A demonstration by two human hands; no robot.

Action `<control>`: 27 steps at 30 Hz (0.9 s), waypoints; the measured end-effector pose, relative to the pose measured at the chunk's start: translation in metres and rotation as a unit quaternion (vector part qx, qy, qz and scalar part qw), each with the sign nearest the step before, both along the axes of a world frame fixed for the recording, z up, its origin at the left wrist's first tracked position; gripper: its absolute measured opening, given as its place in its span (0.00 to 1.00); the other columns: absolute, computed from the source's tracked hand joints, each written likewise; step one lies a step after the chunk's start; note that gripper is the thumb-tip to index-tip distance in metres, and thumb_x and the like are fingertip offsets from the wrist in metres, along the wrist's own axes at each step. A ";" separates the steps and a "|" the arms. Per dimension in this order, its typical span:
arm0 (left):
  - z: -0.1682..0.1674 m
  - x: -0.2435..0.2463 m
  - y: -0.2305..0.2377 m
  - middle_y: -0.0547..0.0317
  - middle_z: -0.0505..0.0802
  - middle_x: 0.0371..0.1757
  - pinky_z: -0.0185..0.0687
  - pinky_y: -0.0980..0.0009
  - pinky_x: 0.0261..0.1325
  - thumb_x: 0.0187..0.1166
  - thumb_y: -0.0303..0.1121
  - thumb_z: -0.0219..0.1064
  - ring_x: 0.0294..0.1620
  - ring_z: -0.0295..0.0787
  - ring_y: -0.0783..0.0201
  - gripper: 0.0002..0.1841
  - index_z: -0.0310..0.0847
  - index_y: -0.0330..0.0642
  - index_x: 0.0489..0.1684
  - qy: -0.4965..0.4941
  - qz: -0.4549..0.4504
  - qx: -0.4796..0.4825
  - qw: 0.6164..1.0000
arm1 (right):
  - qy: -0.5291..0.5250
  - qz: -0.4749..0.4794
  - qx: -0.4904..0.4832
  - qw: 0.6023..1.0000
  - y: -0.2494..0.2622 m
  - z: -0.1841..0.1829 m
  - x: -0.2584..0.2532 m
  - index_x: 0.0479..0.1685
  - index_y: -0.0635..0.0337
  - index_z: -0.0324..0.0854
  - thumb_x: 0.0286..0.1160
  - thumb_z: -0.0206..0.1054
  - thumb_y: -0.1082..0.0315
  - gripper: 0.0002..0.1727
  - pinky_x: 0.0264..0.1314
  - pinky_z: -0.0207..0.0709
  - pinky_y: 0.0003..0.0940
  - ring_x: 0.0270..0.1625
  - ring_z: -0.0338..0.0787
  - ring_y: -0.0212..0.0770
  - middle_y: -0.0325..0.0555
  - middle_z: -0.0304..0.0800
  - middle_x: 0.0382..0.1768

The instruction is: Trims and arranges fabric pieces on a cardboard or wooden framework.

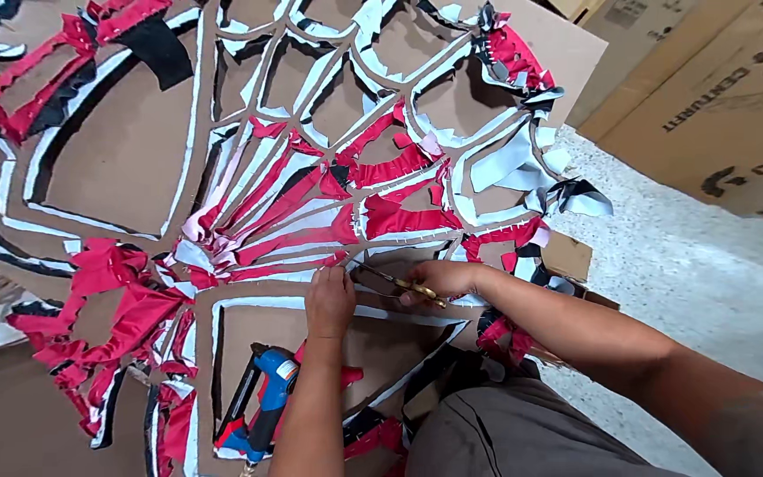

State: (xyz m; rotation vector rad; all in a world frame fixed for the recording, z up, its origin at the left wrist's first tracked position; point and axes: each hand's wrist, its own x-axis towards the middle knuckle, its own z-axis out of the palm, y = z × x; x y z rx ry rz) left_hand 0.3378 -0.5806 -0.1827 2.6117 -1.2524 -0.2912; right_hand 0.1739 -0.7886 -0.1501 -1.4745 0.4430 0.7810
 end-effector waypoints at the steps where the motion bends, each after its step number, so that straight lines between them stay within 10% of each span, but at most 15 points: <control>1: 0.000 -0.002 0.000 0.43 0.92 0.44 0.88 0.45 0.52 0.80 0.30 0.66 0.54 0.91 0.42 0.08 0.87 0.34 0.41 0.004 0.007 0.009 1.000 | -0.004 0.002 -0.008 1.000 0.001 -0.001 -0.002 0.59 0.61 0.83 0.79 0.72 0.48 0.25 0.36 0.84 0.38 0.28 0.86 0.38 0.46 0.88 0.31; 19: -0.016 -0.020 0.002 0.48 0.95 0.35 0.88 0.47 0.40 0.76 0.29 0.67 0.42 0.94 0.46 0.08 0.90 0.38 0.28 -0.055 0.067 -0.105 0.991 | -0.032 -0.011 -0.103 0.994 0.030 -0.005 -0.021 0.51 0.59 0.86 0.72 0.78 0.50 0.22 0.31 0.85 0.41 0.22 0.87 0.40 0.46 0.88 0.24; 27: 0.010 0.003 -0.006 0.51 0.94 0.37 0.83 0.42 0.51 0.80 0.35 0.73 0.40 0.91 0.53 0.08 0.92 0.40 0.39 0.200 0.244 -0.074 0.946 | 0.047 -0.058 -0.001 0.997 0.047 0.009 -0.034 0.55 0.59 0.83 0.75 0.72 0.40 0.29 0.40 0.85 0.40 0.31 0.87 0.37 0.44 0.88 0.32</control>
